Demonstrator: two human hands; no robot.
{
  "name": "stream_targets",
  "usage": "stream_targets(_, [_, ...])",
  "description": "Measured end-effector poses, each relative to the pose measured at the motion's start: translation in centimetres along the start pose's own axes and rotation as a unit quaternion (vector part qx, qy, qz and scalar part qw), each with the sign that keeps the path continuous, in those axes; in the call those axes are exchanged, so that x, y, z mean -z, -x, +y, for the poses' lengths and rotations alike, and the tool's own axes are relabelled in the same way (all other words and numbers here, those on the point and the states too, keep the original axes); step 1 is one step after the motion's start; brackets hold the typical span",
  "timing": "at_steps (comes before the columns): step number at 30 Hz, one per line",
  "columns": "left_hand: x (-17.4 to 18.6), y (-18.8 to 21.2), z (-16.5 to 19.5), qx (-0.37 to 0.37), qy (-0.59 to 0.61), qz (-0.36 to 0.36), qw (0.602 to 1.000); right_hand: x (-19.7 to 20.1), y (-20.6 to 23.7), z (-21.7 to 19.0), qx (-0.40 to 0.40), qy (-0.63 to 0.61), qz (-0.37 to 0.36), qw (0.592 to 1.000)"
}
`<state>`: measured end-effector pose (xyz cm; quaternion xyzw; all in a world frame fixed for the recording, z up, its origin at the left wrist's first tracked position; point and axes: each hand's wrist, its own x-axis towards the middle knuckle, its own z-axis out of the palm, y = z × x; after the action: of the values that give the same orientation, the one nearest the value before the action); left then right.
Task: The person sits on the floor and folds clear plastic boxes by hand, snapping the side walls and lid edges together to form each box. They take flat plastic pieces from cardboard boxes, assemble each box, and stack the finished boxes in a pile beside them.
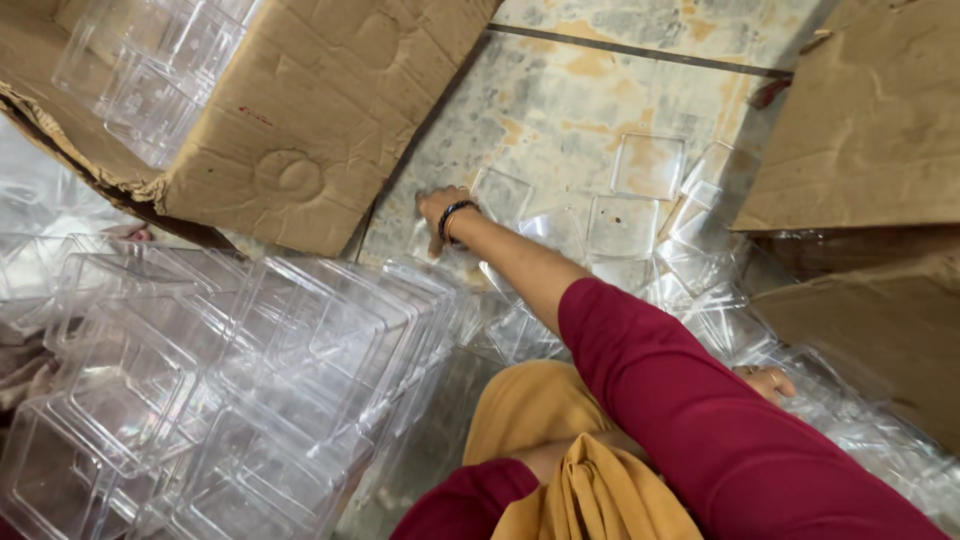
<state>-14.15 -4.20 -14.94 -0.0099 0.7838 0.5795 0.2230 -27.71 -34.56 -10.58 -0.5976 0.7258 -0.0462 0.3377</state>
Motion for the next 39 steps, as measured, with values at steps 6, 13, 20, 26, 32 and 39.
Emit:
stream_targets(6, [-0.7,-2.8,0.8,-0.024,-0.002,-0.047,0.999,0.0,1.9,3.5,-0.046,-0.097,0.083,0.991])
stream_targets(13, [-2.2,-13.6,3.7,-0.055,0.008,-0.195,0.979,5.0,19.8,13.3,-0.086,-0.17,0.188,0.964])
stream_targets(20, [1.0,-13.6,3.6,0.002,-0.146,-0.21,0.967,-3.0,56.8,13.8,-0.354,-0.306,0.181,0.865])
stream_targets(26, [12.3,-13.8,2.9,0.031,-0.287,0.109,0.951,-9.8,59.5,10.3,-0.363,-0.052,0.023,0.93])
stream_targets(32, [25.8,-8.9,2.7,0.386,-0.11,0.538,0.742,0.2,41.2,12.8,-0.232,-0.078,0.285,0.927])
stream_targets(39, [27.1,-5.7,5.3,0.525,-0.012,0.493,0.694,7.3,23.1,16.3,-0.348,-0.22,0.326,0.851])
